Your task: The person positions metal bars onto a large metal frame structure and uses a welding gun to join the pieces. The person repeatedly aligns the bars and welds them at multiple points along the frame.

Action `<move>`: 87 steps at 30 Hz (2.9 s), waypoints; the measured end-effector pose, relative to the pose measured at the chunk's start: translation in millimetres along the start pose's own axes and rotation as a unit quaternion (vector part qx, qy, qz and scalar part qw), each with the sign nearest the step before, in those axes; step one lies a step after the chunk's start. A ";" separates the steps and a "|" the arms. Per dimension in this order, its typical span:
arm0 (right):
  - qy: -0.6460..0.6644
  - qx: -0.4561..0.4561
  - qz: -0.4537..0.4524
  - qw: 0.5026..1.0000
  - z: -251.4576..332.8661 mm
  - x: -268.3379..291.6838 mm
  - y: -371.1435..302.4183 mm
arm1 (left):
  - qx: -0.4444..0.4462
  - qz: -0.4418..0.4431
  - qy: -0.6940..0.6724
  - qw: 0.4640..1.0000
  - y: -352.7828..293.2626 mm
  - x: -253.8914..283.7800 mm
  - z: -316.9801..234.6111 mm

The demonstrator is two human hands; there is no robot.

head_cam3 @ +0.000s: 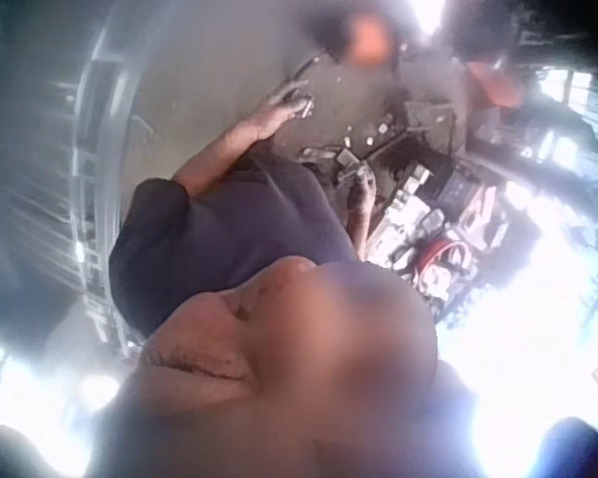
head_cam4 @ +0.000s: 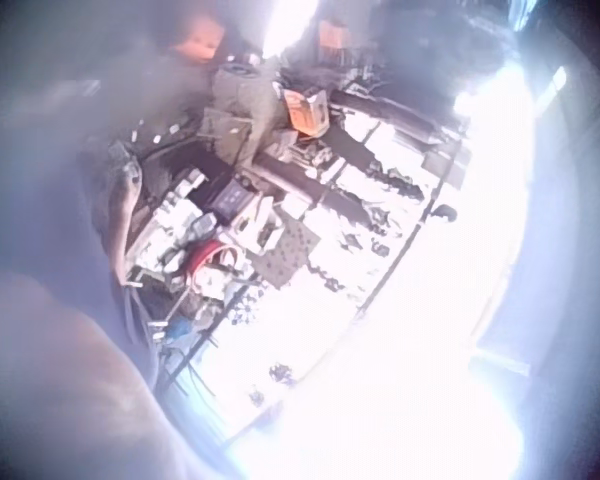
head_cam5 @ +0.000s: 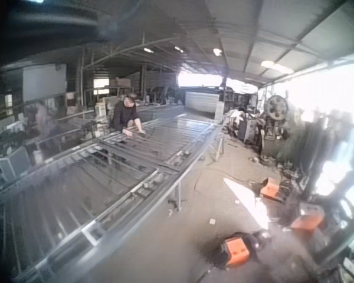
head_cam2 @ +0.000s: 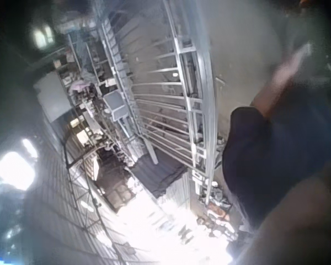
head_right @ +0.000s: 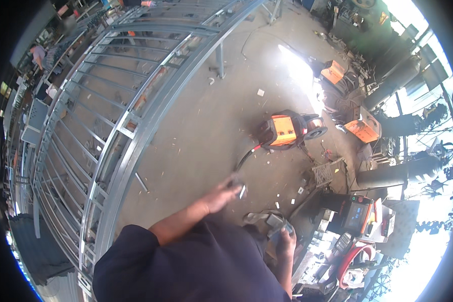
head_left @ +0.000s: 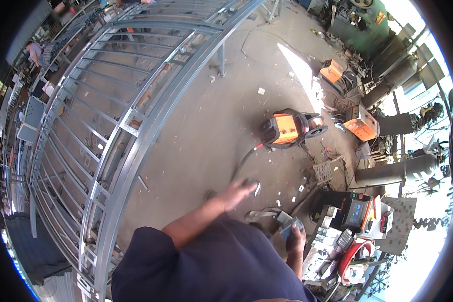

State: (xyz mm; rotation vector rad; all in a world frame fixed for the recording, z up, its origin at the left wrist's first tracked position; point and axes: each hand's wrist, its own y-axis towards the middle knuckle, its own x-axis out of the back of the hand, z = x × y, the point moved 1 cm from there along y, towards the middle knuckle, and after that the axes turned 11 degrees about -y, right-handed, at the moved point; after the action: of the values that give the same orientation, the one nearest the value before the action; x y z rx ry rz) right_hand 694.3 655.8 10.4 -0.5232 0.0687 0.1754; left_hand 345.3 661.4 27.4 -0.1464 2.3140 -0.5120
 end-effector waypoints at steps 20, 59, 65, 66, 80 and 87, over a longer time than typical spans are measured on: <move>-0.046 -0.060 0.206 0.976 143.1 -286.5 368.0 | -0.381 -0.017 -0.142 0.914 130.3 127.6 -381.6; -0.243 -0.083 0.244 0.935 513.0 -503.2 1036.3 | -0.099 -0.532 0.505 0.673 661.7 434.7 -748.3; -0.258 -0.071 0.238 0.934 522.0 -522.5 1081.4 | 0.018 -0.493 0.584 0.645 671.6 422.6 -768.3; -0.271 -0.067 0.237 0.930 531.0 -529.2 1083.0 | 0.058 -0.493 0.586 0.641 676.7 416.6 -775.6; -0.198 -0.101 0.217 0.951 548.3 -526.3 1111.1 | 0.054 -0.565 0.544 0.618 655.4 448.7 -763.0; -0.129 -0.103 0.271 0.948 599.5 -522.4 1148.5 | -0.140 -0.598 0.506 0.606 729.8 394.0 -774.1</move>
State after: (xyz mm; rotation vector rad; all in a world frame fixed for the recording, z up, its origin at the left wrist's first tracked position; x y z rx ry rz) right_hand -18.1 1857.4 22.4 -0.6777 -0.0649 0.7957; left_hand -443.3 1475.0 -29.6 -2.1844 3.0301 -1.0277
